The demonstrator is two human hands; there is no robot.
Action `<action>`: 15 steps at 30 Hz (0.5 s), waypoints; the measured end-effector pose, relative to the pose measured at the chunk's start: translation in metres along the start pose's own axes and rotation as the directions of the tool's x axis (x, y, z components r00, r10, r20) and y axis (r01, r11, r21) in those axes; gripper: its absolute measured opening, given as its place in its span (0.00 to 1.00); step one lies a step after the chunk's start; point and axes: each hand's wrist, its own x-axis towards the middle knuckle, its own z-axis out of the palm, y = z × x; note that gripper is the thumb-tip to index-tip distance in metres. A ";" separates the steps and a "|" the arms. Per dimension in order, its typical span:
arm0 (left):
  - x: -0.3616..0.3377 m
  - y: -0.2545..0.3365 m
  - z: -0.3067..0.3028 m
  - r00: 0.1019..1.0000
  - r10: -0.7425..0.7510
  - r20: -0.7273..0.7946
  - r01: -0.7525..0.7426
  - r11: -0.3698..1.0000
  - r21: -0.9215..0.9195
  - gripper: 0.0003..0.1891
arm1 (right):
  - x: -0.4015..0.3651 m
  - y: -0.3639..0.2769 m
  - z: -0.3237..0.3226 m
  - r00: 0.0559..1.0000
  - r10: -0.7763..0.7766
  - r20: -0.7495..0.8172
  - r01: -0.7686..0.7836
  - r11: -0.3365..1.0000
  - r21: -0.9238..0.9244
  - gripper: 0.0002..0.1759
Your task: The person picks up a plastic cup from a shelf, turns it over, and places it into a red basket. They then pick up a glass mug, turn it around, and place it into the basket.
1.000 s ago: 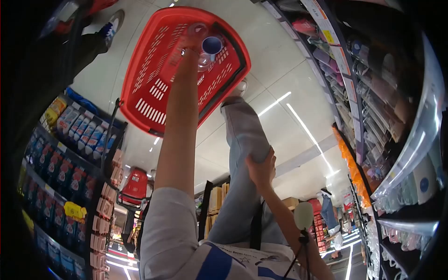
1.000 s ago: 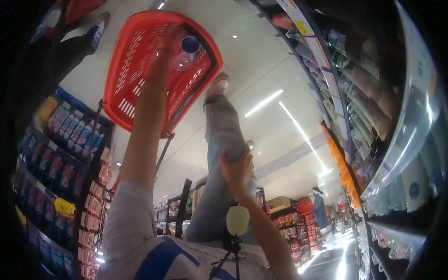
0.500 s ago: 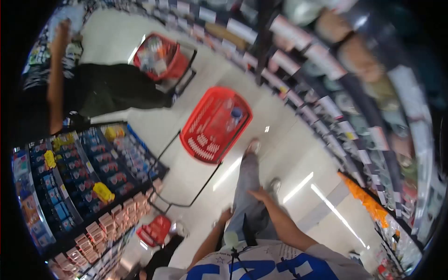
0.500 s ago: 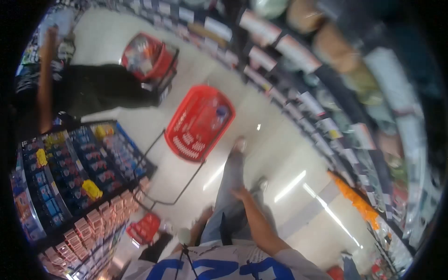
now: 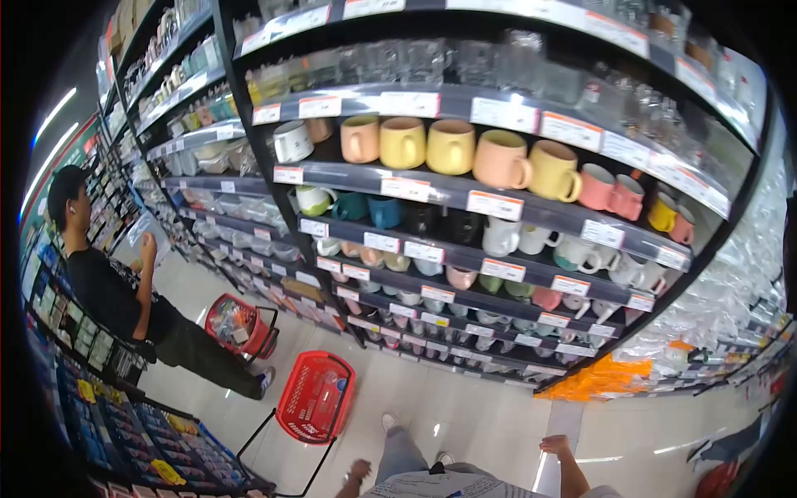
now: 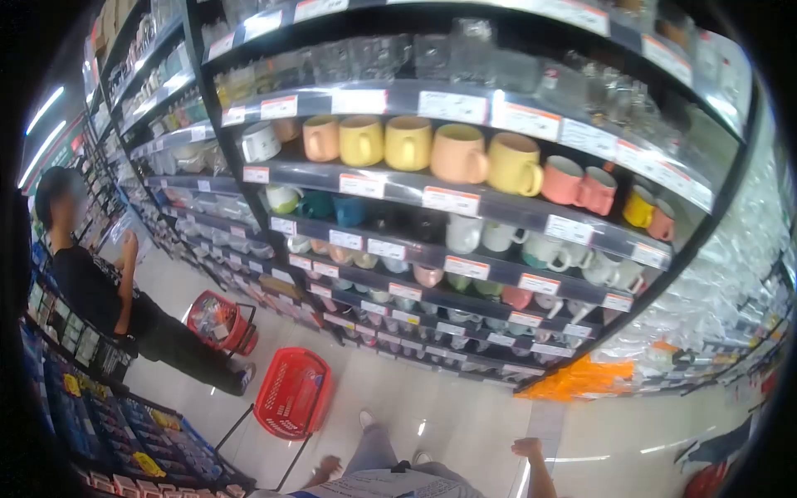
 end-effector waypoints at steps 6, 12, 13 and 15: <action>-0.060 0.314 -0.103 0.580 0.739 -0.343 -0.814 0.541 -0.211 0.07 | -0.035 0.072 0.118 0.503 -0.740 -0.446 0.055 0.543 -0.838 0.18; -0.309 0.420 -0.247 0.083 0.956 -0.282 -0.917 -0.037 -0.398 0.06 | 0.011 0.002 0.253 0.565 -0.812 0.150 -0.073 -0.231 -0.970 0.20; -0.332 0.408 -0.264 -0.172 0.985 0.022 -0.496 -0.068 -0.865 0.10 | 0.020 -0.001 0.311 0.526 -0.790 0.314 0.211 -0.237 -0.948 0.19; -0.362 0.395 -0.289 -0.685 0.728 -0.003 0.340 0.316 -0.886 0.15 | 0.043 -0.033 0.391 0.491 -0.732 0.473 0.205 -0.430 -0.879 0.16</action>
